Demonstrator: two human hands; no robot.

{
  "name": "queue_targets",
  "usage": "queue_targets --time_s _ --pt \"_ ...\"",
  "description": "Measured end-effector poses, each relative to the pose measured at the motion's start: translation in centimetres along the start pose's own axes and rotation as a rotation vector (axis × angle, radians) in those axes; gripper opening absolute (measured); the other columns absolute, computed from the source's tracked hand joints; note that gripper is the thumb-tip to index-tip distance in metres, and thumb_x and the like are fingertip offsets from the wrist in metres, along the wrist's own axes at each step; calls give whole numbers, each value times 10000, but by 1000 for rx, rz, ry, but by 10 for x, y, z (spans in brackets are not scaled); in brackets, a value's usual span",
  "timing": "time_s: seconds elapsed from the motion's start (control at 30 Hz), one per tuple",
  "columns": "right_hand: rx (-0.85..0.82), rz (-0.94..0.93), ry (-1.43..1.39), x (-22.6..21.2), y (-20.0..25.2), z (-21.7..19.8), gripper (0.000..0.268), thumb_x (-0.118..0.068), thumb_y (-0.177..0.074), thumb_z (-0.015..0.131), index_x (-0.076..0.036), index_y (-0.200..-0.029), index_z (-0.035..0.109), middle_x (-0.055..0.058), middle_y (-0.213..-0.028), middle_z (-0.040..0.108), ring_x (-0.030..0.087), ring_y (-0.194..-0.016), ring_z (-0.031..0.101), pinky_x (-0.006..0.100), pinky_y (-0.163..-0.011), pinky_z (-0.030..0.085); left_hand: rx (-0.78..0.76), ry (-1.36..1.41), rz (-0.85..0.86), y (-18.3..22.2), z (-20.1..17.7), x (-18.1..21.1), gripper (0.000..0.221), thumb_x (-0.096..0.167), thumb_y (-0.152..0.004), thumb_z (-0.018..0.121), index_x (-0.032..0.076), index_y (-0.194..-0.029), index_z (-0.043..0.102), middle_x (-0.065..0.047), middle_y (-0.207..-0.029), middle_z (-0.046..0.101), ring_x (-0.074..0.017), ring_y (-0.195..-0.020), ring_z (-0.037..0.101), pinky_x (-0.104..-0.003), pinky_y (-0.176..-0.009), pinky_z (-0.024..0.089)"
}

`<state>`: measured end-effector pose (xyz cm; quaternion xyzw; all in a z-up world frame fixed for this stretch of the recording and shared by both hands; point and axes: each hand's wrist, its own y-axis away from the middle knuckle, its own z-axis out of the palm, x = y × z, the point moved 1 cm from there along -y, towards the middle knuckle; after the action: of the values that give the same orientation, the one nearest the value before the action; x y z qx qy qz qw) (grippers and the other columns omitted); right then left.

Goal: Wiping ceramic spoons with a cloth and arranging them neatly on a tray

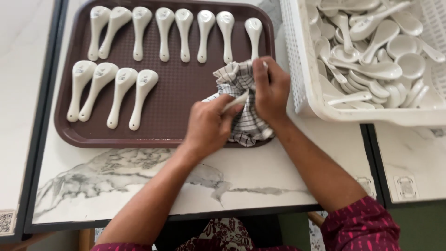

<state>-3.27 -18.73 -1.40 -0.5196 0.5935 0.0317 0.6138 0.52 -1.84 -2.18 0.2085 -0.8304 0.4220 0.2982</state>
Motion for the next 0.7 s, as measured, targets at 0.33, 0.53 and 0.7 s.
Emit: queue_targets --time_s 0.33,0.53,0.7 --pt "-276 -5 -68 42 -7 -12 670 -399 -1168 345 -108 -596 537 -1 -479 388 112 -427 386 217 -511 359 -117 276 -266 -7 -13 23 213 249 -999 631 146 -838 727 -121 -543 600 -277 -529 656 -375 -510 469" --pt "-56 160 -289 17 -4 -7 579 -408 -1137 433 -82 -706 641 31 -596 570 113 -583 532 297 -626 452 -168 419 -402 -6 -6 8 263 257 -1015 631 105 -852 768 -40 -520 505 -84 -586 430 -313 -496 398" --pt "-214 -642 297 1 -10 -7 590 -481 -1102 372 -75 -809 683 52 -717 575 220 -598 570 373 -526 493 -57 1141 -964 2 -1 33 288 184 -1076 532 -22 -915 654 86 -593 220 -29 -477 236 -182 -400 223"
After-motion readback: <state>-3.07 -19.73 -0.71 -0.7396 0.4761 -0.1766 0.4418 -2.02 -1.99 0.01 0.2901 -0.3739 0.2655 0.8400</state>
